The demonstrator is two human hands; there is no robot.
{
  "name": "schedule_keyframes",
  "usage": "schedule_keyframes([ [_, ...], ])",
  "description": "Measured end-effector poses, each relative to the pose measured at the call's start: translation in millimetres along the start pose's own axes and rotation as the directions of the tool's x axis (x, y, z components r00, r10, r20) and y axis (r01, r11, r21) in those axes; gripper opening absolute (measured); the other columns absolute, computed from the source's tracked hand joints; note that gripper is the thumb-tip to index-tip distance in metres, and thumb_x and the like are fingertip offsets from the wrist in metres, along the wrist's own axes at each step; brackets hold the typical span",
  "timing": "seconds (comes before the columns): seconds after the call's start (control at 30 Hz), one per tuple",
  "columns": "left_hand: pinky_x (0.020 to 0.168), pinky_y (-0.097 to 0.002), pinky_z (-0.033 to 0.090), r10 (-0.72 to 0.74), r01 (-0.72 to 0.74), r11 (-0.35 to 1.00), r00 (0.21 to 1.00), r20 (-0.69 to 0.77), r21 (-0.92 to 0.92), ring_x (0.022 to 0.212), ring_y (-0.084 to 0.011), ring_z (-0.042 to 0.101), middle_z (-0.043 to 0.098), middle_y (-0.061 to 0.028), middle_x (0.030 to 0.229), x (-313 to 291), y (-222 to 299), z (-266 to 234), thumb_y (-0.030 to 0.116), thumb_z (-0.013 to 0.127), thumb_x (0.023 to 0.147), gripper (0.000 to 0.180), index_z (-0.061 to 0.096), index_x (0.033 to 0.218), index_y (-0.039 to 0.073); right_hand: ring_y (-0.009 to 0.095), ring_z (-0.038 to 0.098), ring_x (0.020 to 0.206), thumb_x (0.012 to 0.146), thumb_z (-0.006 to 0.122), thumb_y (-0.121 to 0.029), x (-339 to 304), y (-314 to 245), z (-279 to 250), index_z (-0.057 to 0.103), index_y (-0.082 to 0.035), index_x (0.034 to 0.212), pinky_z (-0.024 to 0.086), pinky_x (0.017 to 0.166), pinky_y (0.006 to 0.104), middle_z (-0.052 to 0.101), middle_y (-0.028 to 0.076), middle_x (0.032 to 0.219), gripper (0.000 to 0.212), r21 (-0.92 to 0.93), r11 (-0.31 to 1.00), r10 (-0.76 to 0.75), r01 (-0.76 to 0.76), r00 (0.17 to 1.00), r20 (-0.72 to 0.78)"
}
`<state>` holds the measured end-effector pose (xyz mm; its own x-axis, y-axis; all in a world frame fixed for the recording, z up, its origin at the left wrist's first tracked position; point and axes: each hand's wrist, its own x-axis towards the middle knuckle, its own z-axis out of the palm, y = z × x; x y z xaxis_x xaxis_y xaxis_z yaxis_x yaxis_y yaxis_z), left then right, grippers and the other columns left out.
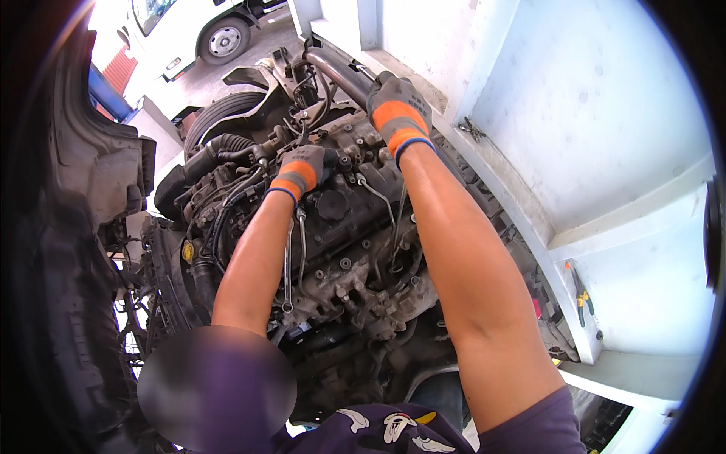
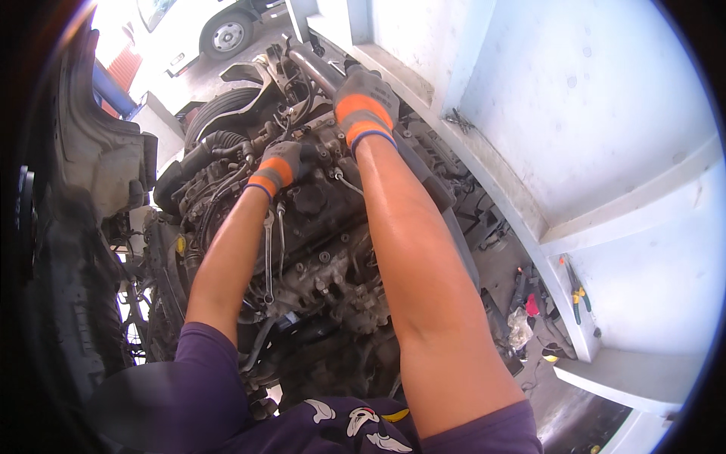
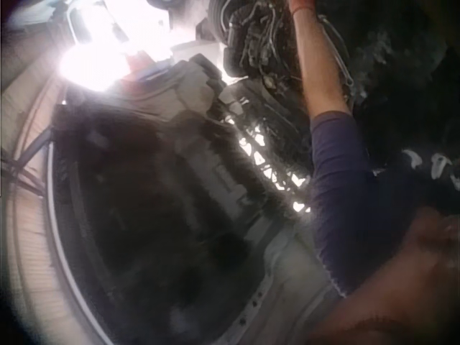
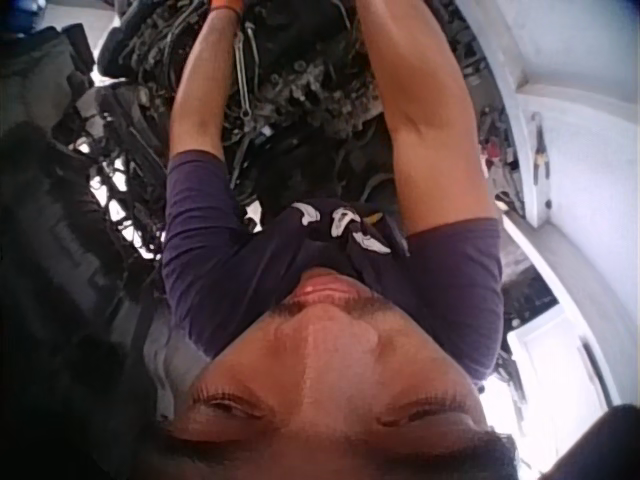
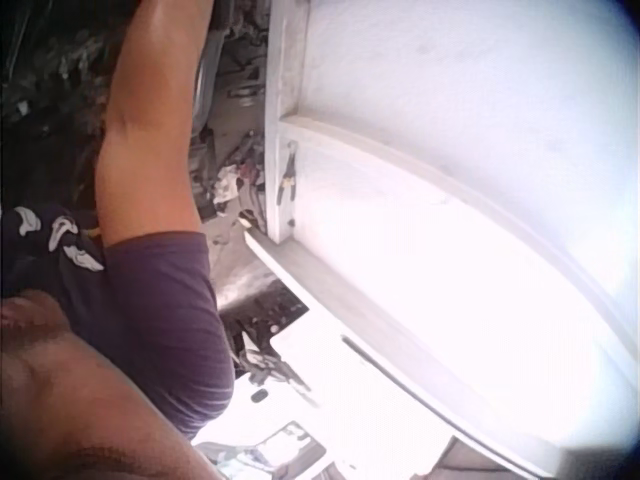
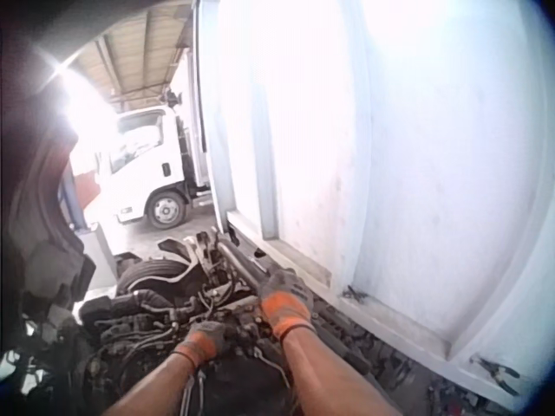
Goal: The person uses a wrench to loosen and remove bolts from the top of a car engine. They repeatedly reposition the wrench and use both hands to manipulate the engine components.
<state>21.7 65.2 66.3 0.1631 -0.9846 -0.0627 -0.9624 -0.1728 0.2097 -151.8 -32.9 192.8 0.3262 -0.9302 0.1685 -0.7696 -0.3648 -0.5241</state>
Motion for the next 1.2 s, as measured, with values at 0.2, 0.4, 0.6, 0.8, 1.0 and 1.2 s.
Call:
schedule_keyframes([
  [0.2,0.085,-0.0459,0.056,0.071,-0.070,0.995,0.997,-0.012,0.071,0.097,-0.0362,0.070,0.073,-0.0145,0.103,-3.2,5.9,-6.8,0.022,0.065,0.082,0.032,0.075,0.112,0.029,0.036,0.065,0.117,0.098,0.047,-0.028,6.3,5.0,3.4,0.068,-0.017,0.124,0.051,0.100,0.0469,0.068,0.016,0.125,0.035,-0.021,1.000,-0.004,0.004,1.000,-0.010],
  [0.4,0.085,-0.0450,0.056,0.204,-0.193,0.970,0.977,-0.066,0.147,0.095,-0.0368,0.070,0.073,-0.0178,0.098,8.3,-14.8,11.3,0.016,0.068,0.079,0.022,0.076,0.099,0.011,0.036,0.065,0.116,0.098,0.045,-0.028,5.6,1.2,6.3,0.068,-0.015,0.120,0.051,0.099,0.0465,0.068,0.015,0.123,0.034,-0.059,0.998,0.000,-0.001,1.000,-0.024],
  [0.6,0.082,-0.0458,0.057,0.259,-0.245,0.931,0.966,-0.015,0.269,0.091,-0.0376,0.070,0.073,-0.0174,0.096,16.1,-21.3,18.7,0.019,0.069,0.081,0.027,0.074,0.106,0.012,0.039,0.065,0.114,0.099,0.044,-0.030,8.8,3.6,10.1,0.068,-0.015,0.119,0.050,0.099,0.0479,0.068,0.019,0.122,0.035,-0.078,0.997,-0.018,0.013,0.998,-0.065],
  [0.8,0.083,-0.0455,0.057,0.245,-0.236,0.964,0.967,-0.067,0.126,0.095,-0.0364,0.070,0.073,-0.0151,0.101,5.0,-20.6,11.7,0.024,0.071,0.081,0.032,0.073,0.113,0.022,0.041,0.064,0.114,0.100,0.043,-0.034,12.1,9.4,10.9,0.068,-0.014,0.120,0.050,0.099,0.0480,0.068,0.020,0.121,0.038,-0.073,0.997,-0.019,0.013,0.997,-0.081],
  [1.0,0.087,-0.0458,0.055,0.179,-0.202,0.961,0.975,-0.131,-0.189,0.099,-0.0380,0.068,0.072,-0.0177,0.104,-8.9,-31.6,6.0,0.026,0.071,0.082,0.035,0.072,0.117,0.023,0.041,0.063,0.114,0.099,0.045,-0.035,15.5,8.8,16.4,0.069,-0.014,0.119,0.050,0.099,0.0471,0.068,0.021,0.121,0.038,-0.071,0.997,-0.029,0.024,0.997,-0.074],
  [1.2,0.095,-0.0404,0.053,-0.044,-0.018,0.931,0.986,-0.163,-0.364,0.107,-0.0314,0.069,0.071,-0.0177,0.118,-21.9,-30.7,-14.9,0.018,0.070,0.085,0.051,0.062,0.135,0.015,0.041,0.063,0.113,0.098,0.048,-0.037,11.0,8.9,13.5,0.072,-0.014,0.114,0.050,0.098,0.0470,0.068,0.023,0.118,0.037,0.011,0.999,-0.029,0.031,0.982,-0.188],
])
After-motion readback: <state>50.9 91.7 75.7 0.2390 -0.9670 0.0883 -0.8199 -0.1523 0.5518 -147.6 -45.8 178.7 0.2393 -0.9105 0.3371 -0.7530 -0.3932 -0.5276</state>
